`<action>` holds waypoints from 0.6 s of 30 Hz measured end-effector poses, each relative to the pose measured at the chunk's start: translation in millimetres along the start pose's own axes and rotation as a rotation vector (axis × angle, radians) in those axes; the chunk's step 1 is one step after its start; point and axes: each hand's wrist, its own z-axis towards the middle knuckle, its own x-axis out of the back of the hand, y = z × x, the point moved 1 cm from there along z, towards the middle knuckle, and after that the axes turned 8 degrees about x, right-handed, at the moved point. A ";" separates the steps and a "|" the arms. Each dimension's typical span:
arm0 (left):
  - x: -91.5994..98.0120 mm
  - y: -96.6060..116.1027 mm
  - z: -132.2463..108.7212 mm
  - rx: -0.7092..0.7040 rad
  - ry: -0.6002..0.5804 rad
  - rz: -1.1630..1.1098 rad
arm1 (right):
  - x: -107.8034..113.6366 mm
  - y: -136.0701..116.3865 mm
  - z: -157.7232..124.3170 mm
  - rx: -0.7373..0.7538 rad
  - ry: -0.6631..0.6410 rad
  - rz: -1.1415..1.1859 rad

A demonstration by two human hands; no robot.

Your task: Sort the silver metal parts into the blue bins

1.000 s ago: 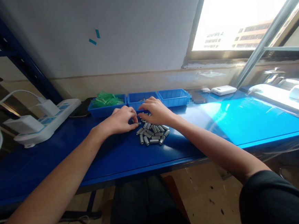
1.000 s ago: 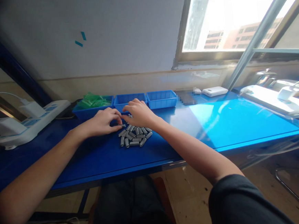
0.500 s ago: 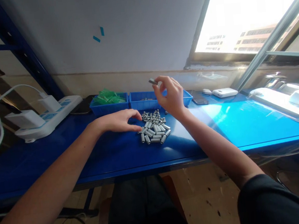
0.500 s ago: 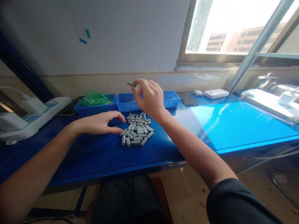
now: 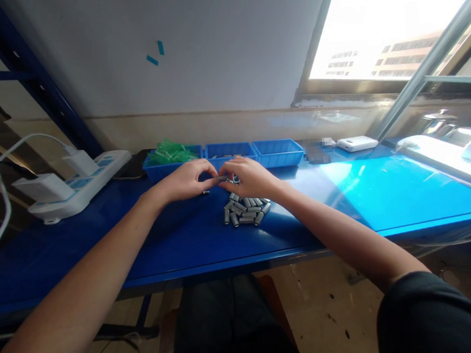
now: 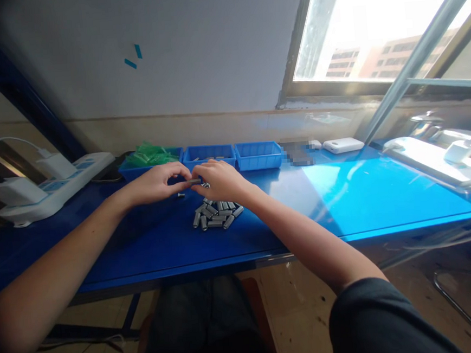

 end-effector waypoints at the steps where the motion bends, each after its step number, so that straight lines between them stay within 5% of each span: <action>1: 1.0 -0.3 0.1 0.013 0.023 -0.057 | 1.1 -0.8 -0.3 -0.001 0.013 -0.003; 5: 0.8 5.2 -1.5 0.067 0.024 -0.192 | 15.9 -0.6 -0.2 -0.033 0.164 -0.080; 9: -6.1 17.4 -4.6 0.024 -0.156 0.005 | 30.1 15.3 0.6 -0.273 0.409 -0.248; 14: -12.5 25.8 -6.0 -0.031 -0.298 0.173 | 22.2 42.3 -5.6 -0.462 0.195 -0.360; 18: -10.2 20.2 -5.3 -0.009 -0.266 0.269 | 20.4 26.9 -6.9 -0.358 0.149 -0.209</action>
